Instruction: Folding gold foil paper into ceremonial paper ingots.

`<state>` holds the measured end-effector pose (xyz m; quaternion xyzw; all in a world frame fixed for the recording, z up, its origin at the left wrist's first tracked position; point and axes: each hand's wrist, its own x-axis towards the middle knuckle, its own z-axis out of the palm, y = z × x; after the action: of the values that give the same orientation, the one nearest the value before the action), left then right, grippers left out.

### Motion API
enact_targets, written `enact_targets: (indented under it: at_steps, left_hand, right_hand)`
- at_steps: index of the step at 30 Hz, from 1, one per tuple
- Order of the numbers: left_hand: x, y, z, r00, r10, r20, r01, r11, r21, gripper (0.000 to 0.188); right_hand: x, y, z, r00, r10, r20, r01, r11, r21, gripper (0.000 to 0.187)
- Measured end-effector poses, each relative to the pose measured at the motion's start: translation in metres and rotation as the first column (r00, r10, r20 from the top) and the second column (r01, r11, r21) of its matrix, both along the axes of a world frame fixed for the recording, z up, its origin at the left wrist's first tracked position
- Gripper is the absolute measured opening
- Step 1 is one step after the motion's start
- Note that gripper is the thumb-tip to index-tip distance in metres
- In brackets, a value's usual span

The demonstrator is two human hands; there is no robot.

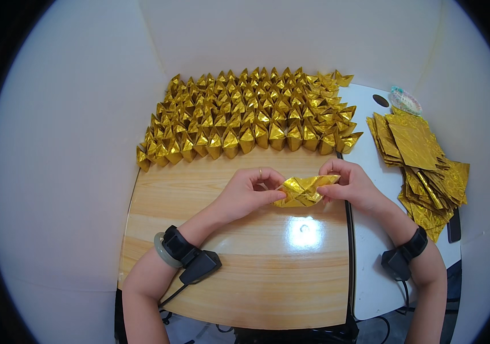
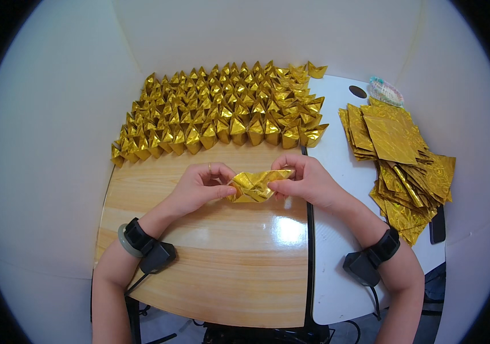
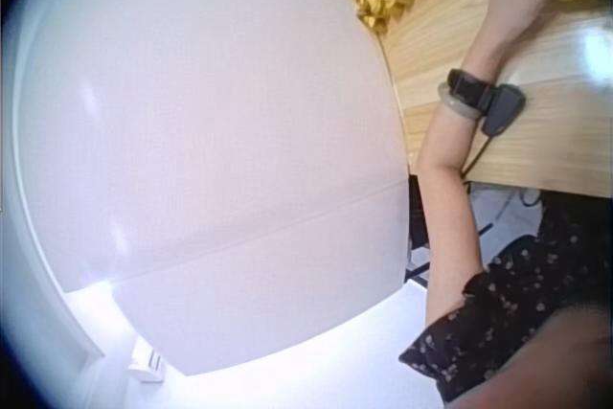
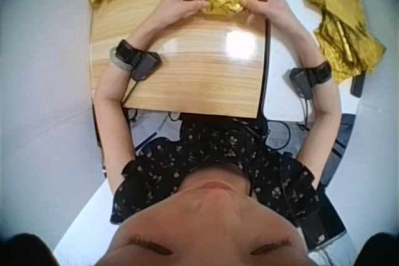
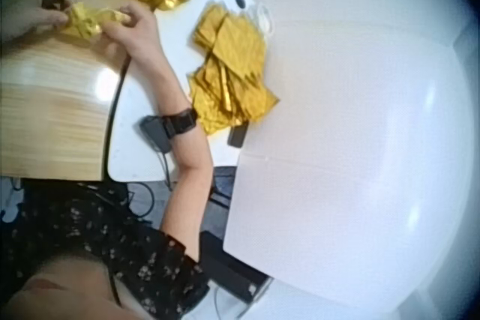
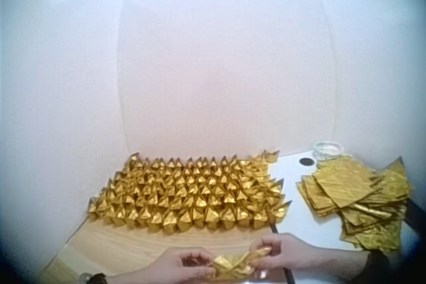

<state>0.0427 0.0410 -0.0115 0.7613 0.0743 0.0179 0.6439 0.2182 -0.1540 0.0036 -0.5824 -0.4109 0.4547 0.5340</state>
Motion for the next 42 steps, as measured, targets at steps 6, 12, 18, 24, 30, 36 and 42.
enact_targets:
  at_steps: [6,12,18,24,30,36,42]
  left_hand:
    - [0.0,-0.007,0.001,0.991,-0.118,0.056,0.125,0.981,-0.145,0.045]
    - [-0.002,-0.01,0.004,0.991,-0.127,0.05,0.136,0.95,-0.282,0.046]
    - [-0.004,-0.003,0.0,0.994,-0.106,-0.039,0.086,0.935,-0.343,0.038]
    - [-0.003,-0.009,0.005,0.991,-0.13,-0.008,0.123,0.955,-0.268,0.035]
    - [-0.001,-0.011,0.003,0.991,-0.043,0.129,0.041,0.999,0.024,0.029]
    - [-0.002,-0.012,0.001,0.933,-0.203,0.297,-0.01,0.811,0.585,0.038]
    - [-0.003,-0.015,0.004,0.937,-0.186,0.294,-0.107,0.651,0.752,0.019]
  right_hand:
    - [-0.017,0.003,-0.003,0.985,-0.135,0.108,0.114,0.977,0.181,0.033]
    - [-0.034,0.005,0.017,0.163,-0.429,0.888,-0.135,0.882,0.451,0.031]
    - [-0.025,0.005,-0.001,0.225,-0.434,0.872,-0.142,0.871,0.47,0.03]
    - [-0.026,-0.002,-0.004,0.418,-0.313,0.853,-0.092,0.919,0.382,0.027]
    - [-0.025,-0.002,0.004,0.96,-0.155,0.232,0.163,0.987,-0.014,0.021]
    - [-0.015,-0.003,-0.003,0.998,0.018,0.053,-0.019,1.0,0.014,0.019]
    - [-0.011,-0.005,0.001,0.977,0.04,0.21,-0.041,0.999,0.0,0.019]
